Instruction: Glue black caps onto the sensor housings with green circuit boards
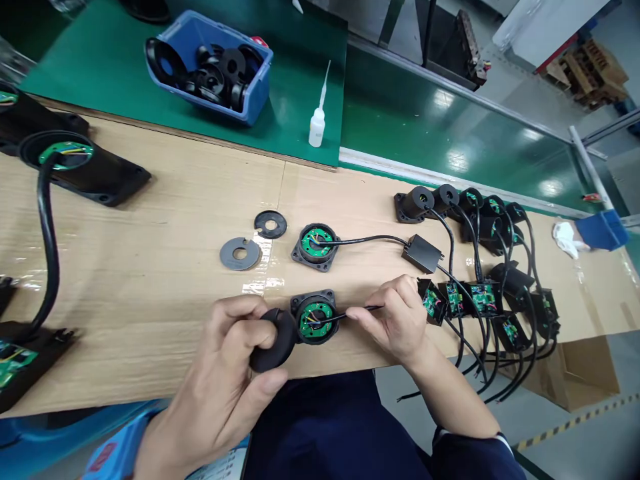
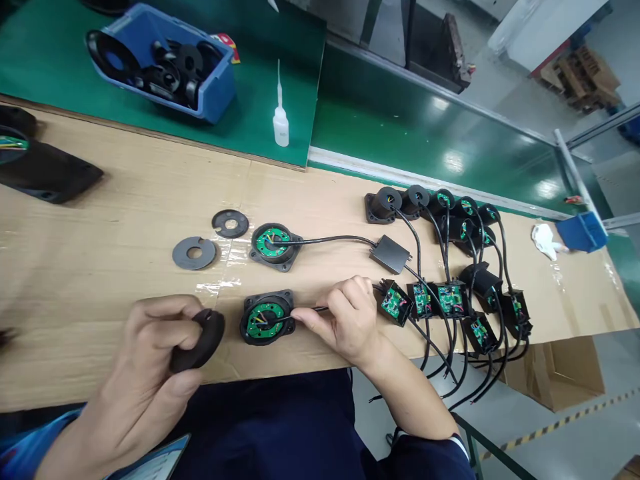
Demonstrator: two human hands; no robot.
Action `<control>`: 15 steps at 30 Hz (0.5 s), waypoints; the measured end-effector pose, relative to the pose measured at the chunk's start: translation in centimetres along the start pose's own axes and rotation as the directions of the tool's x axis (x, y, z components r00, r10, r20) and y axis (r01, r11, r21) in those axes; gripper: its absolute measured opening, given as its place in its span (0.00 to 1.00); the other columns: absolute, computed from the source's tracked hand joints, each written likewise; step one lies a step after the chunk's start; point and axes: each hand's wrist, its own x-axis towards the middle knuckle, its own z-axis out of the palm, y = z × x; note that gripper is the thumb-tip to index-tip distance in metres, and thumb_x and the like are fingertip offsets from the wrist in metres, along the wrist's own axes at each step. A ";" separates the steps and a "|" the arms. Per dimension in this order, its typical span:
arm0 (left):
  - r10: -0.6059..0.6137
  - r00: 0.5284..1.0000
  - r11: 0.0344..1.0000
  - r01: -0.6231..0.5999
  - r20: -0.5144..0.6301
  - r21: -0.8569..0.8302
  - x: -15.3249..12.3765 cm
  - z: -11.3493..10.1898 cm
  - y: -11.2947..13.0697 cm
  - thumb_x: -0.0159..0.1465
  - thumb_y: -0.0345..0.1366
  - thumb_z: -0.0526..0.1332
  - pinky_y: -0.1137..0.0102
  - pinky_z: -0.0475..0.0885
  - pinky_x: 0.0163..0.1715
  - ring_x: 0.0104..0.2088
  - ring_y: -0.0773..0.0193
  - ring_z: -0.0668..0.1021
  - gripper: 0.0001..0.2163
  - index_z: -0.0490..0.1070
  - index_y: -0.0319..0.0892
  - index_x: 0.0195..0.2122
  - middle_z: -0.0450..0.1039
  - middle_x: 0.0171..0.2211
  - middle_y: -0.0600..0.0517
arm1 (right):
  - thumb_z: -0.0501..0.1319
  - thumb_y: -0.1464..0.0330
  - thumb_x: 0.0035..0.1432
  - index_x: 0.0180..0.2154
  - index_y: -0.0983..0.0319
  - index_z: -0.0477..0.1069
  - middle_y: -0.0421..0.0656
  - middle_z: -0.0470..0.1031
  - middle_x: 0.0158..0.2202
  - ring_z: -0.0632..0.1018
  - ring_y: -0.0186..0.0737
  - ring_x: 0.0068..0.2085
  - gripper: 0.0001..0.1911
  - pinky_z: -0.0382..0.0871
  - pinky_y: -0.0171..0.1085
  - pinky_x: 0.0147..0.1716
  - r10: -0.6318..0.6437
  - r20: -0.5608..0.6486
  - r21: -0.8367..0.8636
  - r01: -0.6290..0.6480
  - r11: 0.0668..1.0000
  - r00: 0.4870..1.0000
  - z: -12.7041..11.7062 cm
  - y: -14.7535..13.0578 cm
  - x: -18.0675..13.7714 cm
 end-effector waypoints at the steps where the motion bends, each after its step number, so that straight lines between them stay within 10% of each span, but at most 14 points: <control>1: -0.004 1.000 1.000 0.004 0.025 0.015 0.2 -0.7 0.2 0.74 0.43 0.56 0.61 0.80 0.46 0.51 0.52 0.77 0.08 0.68 0.47 0.47 0.70 0.49 0.44 | 0.67 0.56 0.70 0.32 0.58 0.69 0.40 0.70 0.26 0.71 0.39 0.29 0.17 0.67 0.41 0.33 0.008 0.005 0.016 -0.008 1.000 1.000 0.0 0.0 0.0; 10: 0.235 0.934 0.969 -0.247 0.268 0.013 3.8 -1.6 1.4 0.72 0.35 0.63 0.65 0.82 0.57 0.54 0.58 0.84 0.13 0.75 0.48 0.57 0.81 0.58 0.53 | 0.67 0.57 0.70 0.31 0.58 0.69 0.38 0.69 0.26 0.71 0.38 0.29 0.17 0.65 0.40 0.31 0.063 0.004 0.079 -0.063 0.995 0.998 0.2 -0.1 0.4; 15: 0.214 0.899 0.972 -0.236 0.381 0.010 5.0 -1.6 0.6 0.75 0.44 0.60 0.57 0.85 0.53 0.52 0.52 0.86 0.27 0.60 0.54 0.74 0.82 0.57 0.52 | 0.66 0.56 0.71 0.31 0.58 0.68 0.38 0.69 0.25 0.70 0.37 0.29 0.18 0.63 0.41 0.32 0.065 0.012 0.092 -0.066 0.994 0.998 0.2 -0.1 0.4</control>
